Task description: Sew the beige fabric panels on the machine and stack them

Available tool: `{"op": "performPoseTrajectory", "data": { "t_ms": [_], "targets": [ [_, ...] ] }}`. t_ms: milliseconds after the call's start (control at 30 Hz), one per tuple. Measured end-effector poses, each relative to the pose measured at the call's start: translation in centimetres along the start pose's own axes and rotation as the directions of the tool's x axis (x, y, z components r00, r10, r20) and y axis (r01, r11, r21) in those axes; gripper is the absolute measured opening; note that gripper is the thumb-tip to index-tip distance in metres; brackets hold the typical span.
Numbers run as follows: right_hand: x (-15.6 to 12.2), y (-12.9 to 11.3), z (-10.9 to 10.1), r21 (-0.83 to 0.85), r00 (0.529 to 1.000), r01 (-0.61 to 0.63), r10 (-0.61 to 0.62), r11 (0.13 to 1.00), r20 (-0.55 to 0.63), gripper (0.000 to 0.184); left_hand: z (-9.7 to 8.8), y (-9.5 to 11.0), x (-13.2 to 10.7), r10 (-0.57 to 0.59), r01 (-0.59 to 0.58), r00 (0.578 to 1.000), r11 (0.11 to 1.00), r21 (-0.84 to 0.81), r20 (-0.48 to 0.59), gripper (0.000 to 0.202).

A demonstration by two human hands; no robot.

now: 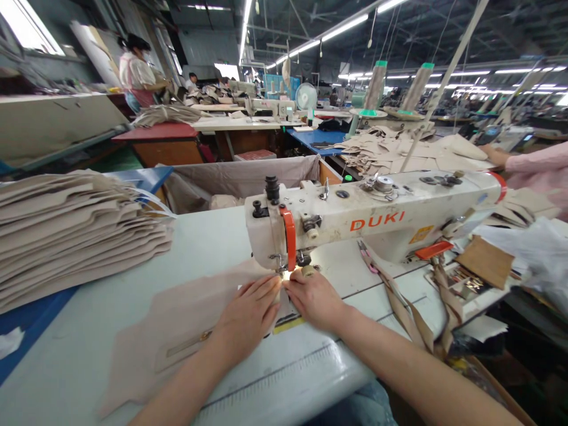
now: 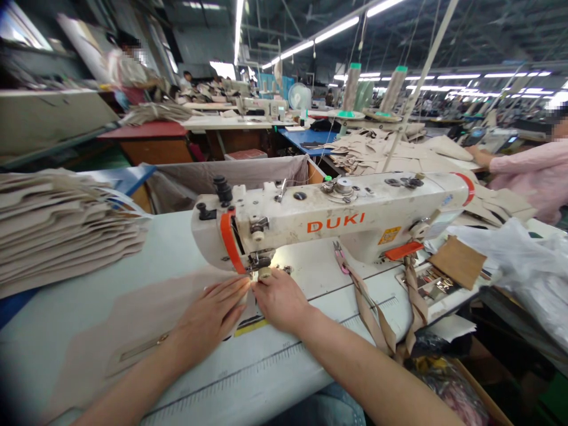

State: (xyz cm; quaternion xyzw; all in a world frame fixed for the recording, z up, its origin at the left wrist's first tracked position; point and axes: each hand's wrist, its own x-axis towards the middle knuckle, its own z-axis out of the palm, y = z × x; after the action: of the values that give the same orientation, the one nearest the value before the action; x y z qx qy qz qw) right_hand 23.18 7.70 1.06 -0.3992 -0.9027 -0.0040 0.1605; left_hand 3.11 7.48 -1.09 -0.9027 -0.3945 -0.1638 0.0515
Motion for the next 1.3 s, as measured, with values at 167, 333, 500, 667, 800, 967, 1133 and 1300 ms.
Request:
{"op": "performPoseTrajectory", "data": {
  "t_ms": [167,333,500,667,800,967,1133,1300],
  "targets": [
    [-0.1,0.0,0.1,-0.009,1.000,0.012,-0.012,1.000,-0.003,0.019,0.2,0.0,-0.2,-0.017,0.017,1.000,1.000,0.013,0.023,0.041],
    [-0.1,0.0,0.3,-0.026,1.000,0.016,-0.016,1.000,-0.014,0.017,0.4,-0.4,0.1,-0.017,0.016,0.999,1.000,0.025,0.044,0.041],
    [-0.2,0.0,0.4,-0.045,0.999,0.008,-0.010,0.999,-0.036,0.017,0.4,-1.2,0.7,-0.052,0.050,0.997,0.998,0.035,0.059,0.040],
    [-0.3,0.2,0.7,-0.051,0.997,-0.001,-0.003,0.999,-0.071,0.018,0.5,-1.6,1.2,-0.060,0.059,0.997,0.998,0.019,0.045,0.040],
    [-0.6,0.2,0.9,-0.046,0.992,-0.003,-0.002,0.999,-0.122,0.018,0.1,-1.4,-0.2,-0.092,0.092,0.995,0.996,0.001,0.044,0.041],
    [-1.2,0.3,1.3,0.010,0.977,0.047,-0.044,0.999,-0.211,0.020,-2.0,0.0,-4.6,-0.118,0.117,0.988,0.993,0.020,0.102,0.046],
    [-1.6,0.5,1.5,0.058,0.964,0.103,-0.085,0.993,-0.250,0.022,-5.8,1.0,-8.9,-0.284,0.325,0.931,0.931,0.168,-0.229,0.069],
    [-1.7,0.2,1.1,0.065,0.958,0.129,-0.107,0.990,-0.267,0.019,-6.3,0.7,-16.4,-0.345,0.351,0.936,0.916,0.193,-0.063,0.099]
  ]
}}
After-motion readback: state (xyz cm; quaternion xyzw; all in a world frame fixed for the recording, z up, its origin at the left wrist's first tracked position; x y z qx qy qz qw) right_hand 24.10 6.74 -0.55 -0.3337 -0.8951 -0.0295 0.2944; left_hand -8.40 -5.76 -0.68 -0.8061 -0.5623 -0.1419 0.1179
